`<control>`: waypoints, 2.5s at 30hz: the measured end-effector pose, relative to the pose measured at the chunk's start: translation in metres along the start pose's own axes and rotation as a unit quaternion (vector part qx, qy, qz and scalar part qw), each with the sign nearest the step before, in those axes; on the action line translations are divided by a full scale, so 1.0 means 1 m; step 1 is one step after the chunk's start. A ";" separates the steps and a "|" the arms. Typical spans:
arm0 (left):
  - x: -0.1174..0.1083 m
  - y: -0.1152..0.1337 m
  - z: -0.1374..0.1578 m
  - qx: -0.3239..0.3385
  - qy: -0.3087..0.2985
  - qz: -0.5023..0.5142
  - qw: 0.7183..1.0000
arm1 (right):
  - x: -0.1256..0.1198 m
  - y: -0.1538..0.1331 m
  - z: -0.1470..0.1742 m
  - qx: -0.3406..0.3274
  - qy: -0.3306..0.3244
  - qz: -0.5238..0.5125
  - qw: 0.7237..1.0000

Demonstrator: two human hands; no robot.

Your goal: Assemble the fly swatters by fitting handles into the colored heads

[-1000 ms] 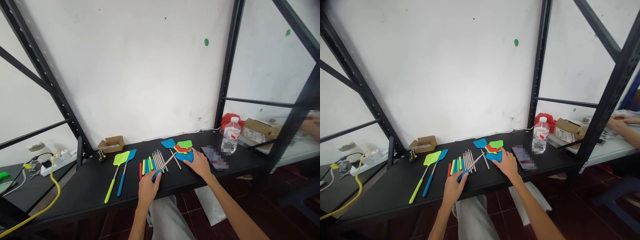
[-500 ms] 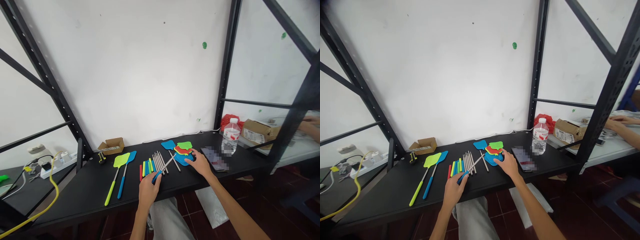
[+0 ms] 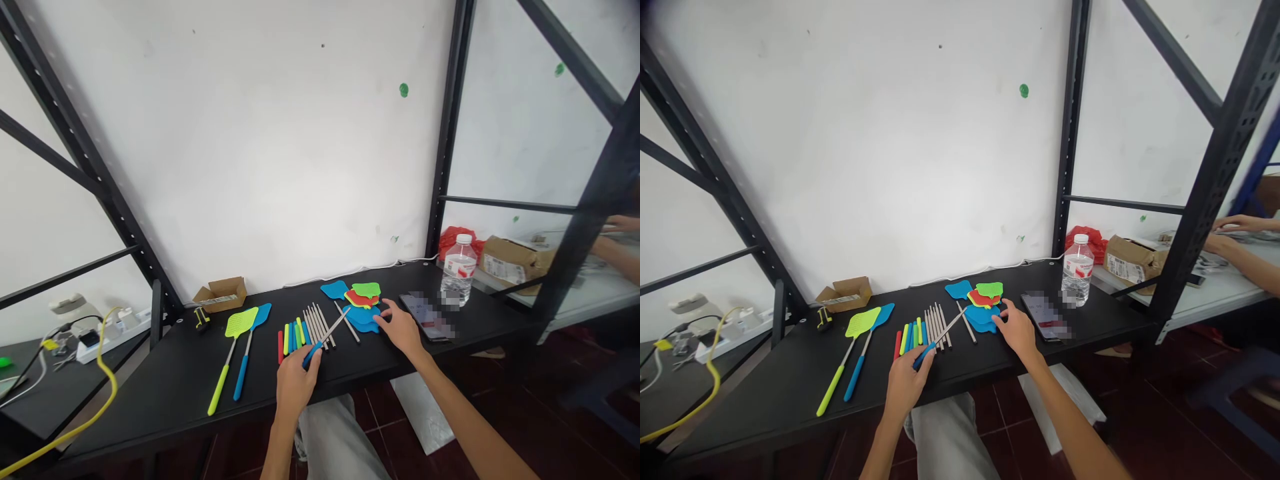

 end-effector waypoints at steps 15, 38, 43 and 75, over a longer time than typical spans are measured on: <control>0.000 0.000 0.000 0.007 0.012 -0.011 1.000 | 0.016 -0.016 0.000 -0.098 -0.077 0.164 0.979; 0.000 0.000 0.001 0.006 0.004 0.002 1.000 | 0.022 -0.005 -0.007 -0.034 -0.070 0.170 0.982; 0.000 0.001 0.001 0.001 0.003 0.003 1.000 | 0.023 -0.002 -0.009 -0.019 -0.063 0.166 0.984; -0.001 0.004 0.000 0.007 0.009 0.000 1.000 | 0.006 -0.018 -0.033 0.051 0.058 0.069 0.995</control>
Point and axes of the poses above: each hand's wrist, its own z-axis away from the middle knuckle, its own x-axis out of the palm, y = z × x, the point moved 3 cm from there along -z, towards the middle knuckle, and after that the axes turned 10 degrees about -y, right-handed, at the moved point
